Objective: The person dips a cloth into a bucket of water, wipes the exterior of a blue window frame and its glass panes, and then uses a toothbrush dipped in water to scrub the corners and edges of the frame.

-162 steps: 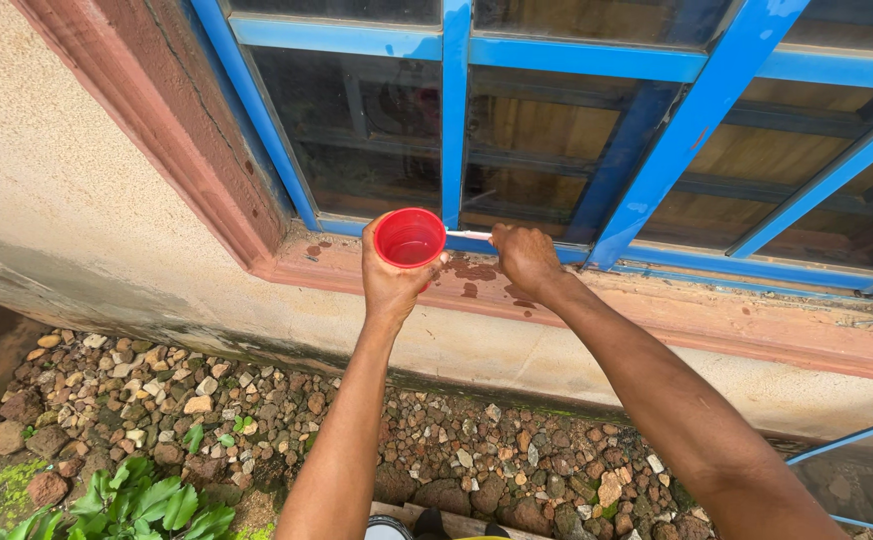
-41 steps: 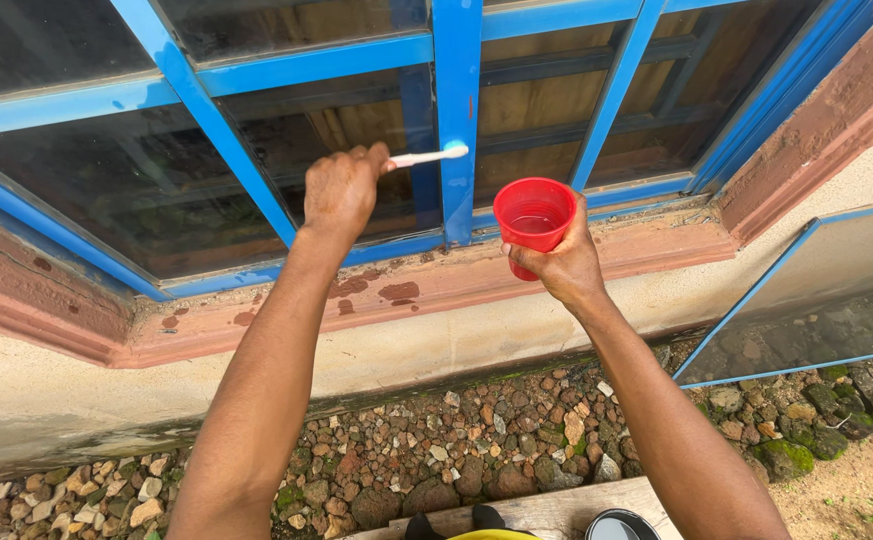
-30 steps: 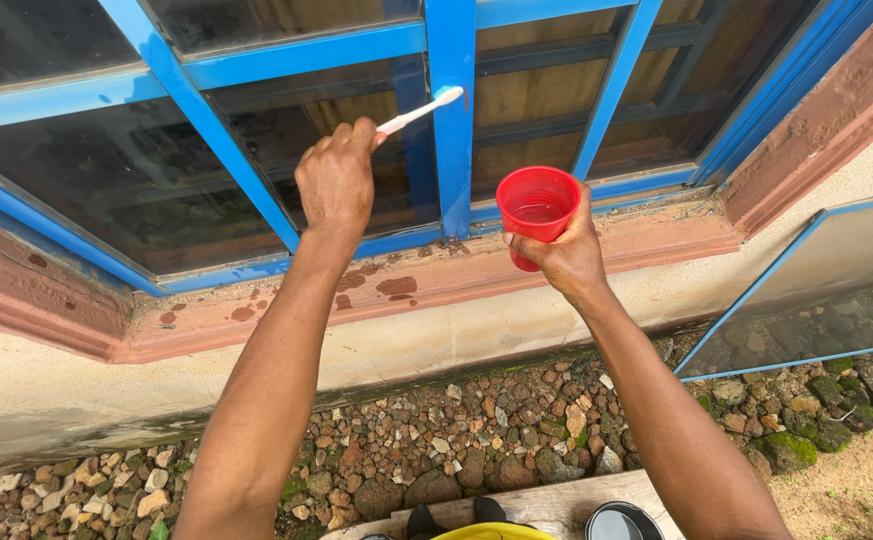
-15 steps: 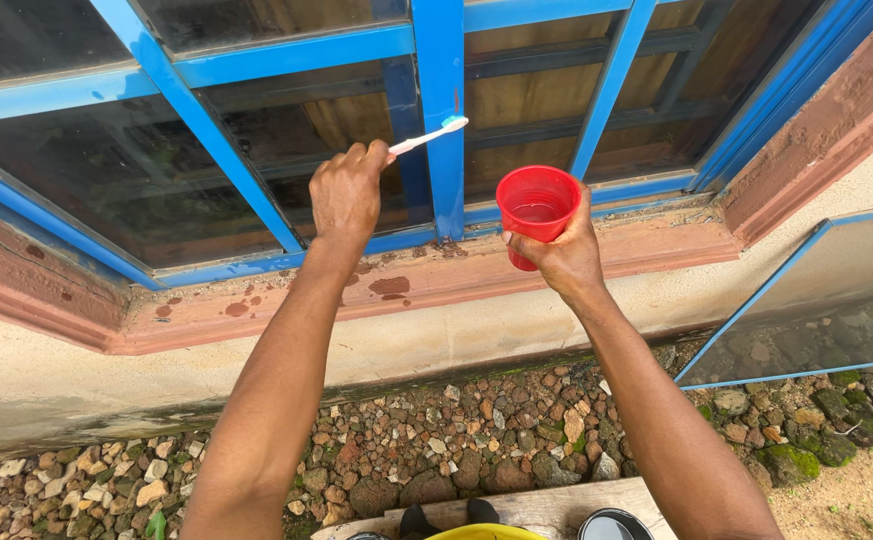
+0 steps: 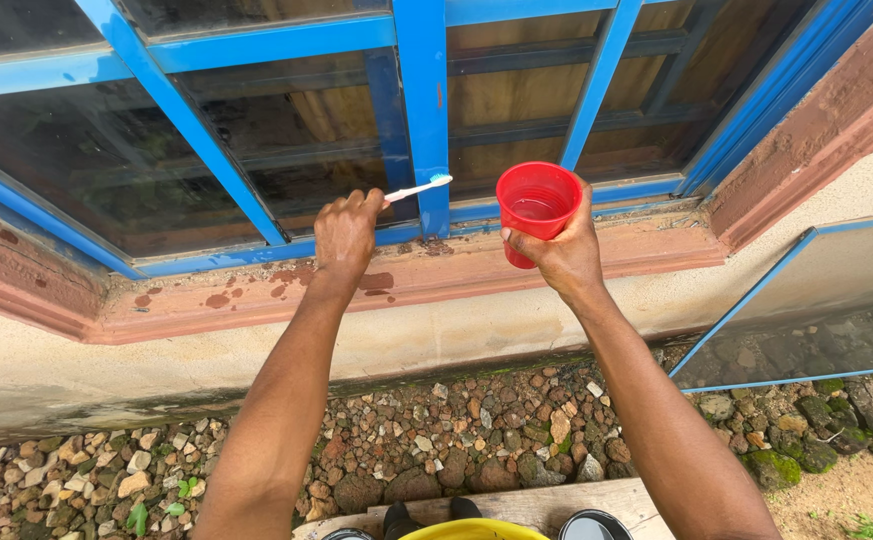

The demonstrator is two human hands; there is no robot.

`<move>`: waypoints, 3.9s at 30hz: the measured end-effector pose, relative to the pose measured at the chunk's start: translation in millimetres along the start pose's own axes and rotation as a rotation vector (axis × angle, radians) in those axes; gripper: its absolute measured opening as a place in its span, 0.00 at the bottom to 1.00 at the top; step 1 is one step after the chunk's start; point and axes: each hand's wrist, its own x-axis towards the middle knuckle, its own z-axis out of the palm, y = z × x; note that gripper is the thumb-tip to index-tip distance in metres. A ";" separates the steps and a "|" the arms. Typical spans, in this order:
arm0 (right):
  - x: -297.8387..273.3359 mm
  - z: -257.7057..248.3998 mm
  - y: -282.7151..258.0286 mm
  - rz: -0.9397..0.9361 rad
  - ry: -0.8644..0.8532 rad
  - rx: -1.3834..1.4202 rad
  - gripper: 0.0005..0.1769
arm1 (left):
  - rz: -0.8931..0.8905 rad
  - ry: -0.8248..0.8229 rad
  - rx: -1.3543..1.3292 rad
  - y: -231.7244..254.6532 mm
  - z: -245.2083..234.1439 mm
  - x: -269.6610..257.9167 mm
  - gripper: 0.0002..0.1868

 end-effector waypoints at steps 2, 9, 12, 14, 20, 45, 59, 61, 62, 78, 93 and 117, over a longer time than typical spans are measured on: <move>-2.3 2.1 1.4 -0.026 -0.017 0.017 0.55 | 0.018 -0.141 0.080 0.8 -0.5 -1.9 0.04; -6.6 7.5 4.8 -0.015 -0.029 -0.003 0.53 | 0.117 -0.159 0.120 -0.4 7.6 -18.5 0.04; -2.5 15.8 3.8 -0.004 0.000 -0.055 0.54 | 0.099 -0.019 0.023 5.0 -12.6 3.3 0.03; -1.0 20.6 1.0 -0.019 -0.002 -0.001 0.53 | 0.115 0.013 -0.007 2.9 -21.9 19.2 0.03; -0.7 19.2 -5.3 -0.030 0.029 0.017 0.54 | 0.258 -0.096 0.094 -3.3 11.3 -5.2 0.05; -60.1 -31.5 -7.2 -0.058 0.271 -0.018 0.52 | 0.324 0.017 0.136 -3.0 4.4 11.5 0.02; -53.0 1.3 -6.6 0.023 0.210 -0.085 0.54 | 0.283 -0.114 0.145 -23.7 15.6 -10.3 0.07; -55.8 -0.2 -6.1 0.046 0.219 -0.112 0.55 | 0.279 -0.063 0.104 -21.5 17.3 -15.0 0.08; -57.0 -2.7 -6.0 0.052 0.227 -0.118 0.55 | 0.240 -0.046 0.058 -20.2 16.1 -8.8 0.09; -53.8 -9.1 -11.0 -0.061 0.165 -0.075 0.53 | 0.192 0.098 0.017 -31.8 -3.0 8.1 0.10; -34.7 -18.3 -0.8 -0.056 0.106 0.004 0.53 | 0.247 -0.106 0.130 3.3 23.3 -3.1 0.03; -22.6 -20.2 -4.4 -0.086 0.067 0.038 0.53 | 0.215 -0.140 0.187 14.2 26.2 -8.5 0.05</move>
